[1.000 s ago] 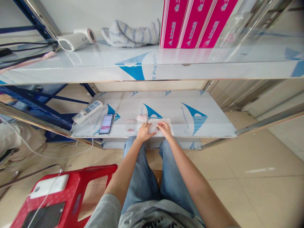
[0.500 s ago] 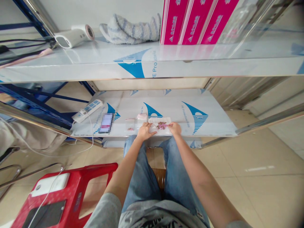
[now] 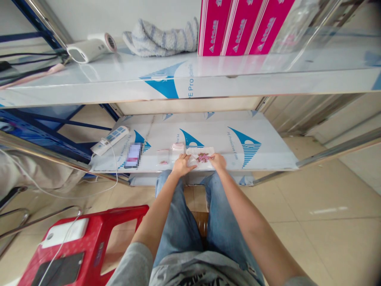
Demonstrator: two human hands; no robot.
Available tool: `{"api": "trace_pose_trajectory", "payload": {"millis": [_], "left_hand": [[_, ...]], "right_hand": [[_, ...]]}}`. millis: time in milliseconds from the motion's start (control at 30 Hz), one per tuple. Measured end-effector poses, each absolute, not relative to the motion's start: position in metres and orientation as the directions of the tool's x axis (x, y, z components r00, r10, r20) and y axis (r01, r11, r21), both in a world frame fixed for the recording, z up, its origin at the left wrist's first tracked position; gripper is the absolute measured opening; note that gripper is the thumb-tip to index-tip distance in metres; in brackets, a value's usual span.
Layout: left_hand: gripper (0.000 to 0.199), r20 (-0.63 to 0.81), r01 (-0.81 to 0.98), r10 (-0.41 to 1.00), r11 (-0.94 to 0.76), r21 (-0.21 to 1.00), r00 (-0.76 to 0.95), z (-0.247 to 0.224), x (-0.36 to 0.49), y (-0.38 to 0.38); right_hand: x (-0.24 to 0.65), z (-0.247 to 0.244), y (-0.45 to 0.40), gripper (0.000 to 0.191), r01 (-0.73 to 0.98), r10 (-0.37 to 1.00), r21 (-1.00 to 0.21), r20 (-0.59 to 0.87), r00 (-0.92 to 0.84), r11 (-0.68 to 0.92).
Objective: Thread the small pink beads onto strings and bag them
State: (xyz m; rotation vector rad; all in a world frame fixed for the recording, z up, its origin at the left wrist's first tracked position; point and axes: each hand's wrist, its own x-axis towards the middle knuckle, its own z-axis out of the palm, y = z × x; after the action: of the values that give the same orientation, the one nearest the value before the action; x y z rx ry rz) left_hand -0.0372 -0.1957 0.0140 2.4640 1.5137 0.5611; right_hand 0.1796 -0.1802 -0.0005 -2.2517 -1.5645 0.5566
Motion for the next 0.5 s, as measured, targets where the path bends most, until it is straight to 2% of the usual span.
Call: {"api": "trace_pose_trajectory", "payload": {"millis": [100,167,333,500], "left_hand": [[0.059,0.209,0.819,0.889,-0.456,0.347,0.407,0.015,-0.037,-0.196],[0.058,0.201,0.823,0.891,-0.454,0.341,0.408,0.016,-0.037,-0.196],[0.058,0.173,0.827,0.895,-0.446,0.342,0.411,0.017,-0.035,-0.196],[0.060,0.164,0.817,0.890,-0.455,0.355,0.425,0.018,-0.034,-0.198]], "right_hand": [[0.180,-0.003,-0.179,0.016,0.785,0.949,-0.541,-0.087,0.303,-0.300],[0.179,-0.003,-0.179,0.016,0.747,0.966,-0.622,-0.068,0.248,-0.235],[0.164,-0.003,-0.180,0.019,0.539,0.998,-0.841,-0.022,0.054,-0.048],[0.139,0.000,-0.182,0.012,0.460,1.000,-0.888,-0.015,-0.016,-0.006]]}}
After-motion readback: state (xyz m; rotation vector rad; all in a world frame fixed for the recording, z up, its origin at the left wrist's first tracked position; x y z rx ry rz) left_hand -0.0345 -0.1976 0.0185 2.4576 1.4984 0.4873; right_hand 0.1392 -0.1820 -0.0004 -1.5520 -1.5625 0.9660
